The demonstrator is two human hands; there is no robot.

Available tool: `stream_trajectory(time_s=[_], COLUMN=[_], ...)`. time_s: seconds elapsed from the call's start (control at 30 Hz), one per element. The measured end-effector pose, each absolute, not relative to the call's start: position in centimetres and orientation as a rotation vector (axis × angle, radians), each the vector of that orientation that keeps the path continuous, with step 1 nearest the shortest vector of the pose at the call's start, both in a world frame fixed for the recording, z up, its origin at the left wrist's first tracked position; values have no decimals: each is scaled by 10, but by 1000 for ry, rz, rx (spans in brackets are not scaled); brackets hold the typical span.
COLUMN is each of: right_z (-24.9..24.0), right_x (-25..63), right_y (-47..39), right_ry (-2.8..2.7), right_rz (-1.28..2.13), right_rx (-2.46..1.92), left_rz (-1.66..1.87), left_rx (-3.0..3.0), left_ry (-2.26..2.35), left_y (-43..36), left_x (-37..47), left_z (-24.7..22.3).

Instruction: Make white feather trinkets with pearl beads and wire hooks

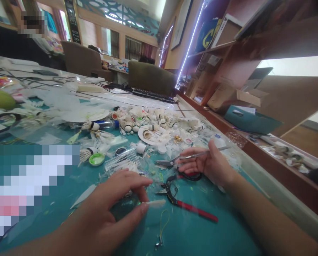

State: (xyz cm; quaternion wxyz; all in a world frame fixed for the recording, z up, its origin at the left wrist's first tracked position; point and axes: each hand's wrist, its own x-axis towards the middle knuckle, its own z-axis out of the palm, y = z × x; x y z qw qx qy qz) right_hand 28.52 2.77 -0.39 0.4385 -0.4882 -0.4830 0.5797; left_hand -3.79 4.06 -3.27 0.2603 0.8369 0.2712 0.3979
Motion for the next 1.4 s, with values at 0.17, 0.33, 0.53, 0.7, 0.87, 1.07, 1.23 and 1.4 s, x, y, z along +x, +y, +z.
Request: stream_trajectory(time_s=[0.17,0.33,0.53,0.7,0.87,1.07,1.23,1.4], right_z=[-4,-2,-1,-8,-12,-13,-18,-18], right_x=[272,265,245,240,247,241,234,230], right_y=[19,13,2,3,11,9,6,4], right_ry=[-1264,-1270,-1363,-1152,-943,-1027,-1118,-1164], right_rz=[1535,1644,1785,1859,1877,1735,1667,1652], right_rx=[-1067,-1001,-935,-882,-851,-924,-953,-935], left_rz=[1067,1060,1040,977,924,844,802,919], left_rx=[2218,2194,2230,2317,2362,2414,2408,2428], left_ry=[709,701,694,641,606,562,493,418], left_y=[37,36,33,34,34,36,35,30], left_x=[-37,-38,-36,-36,-38,-44,-42,-39], left_z=[-28,-31,-34,-31,-30,-36,-32,-30])
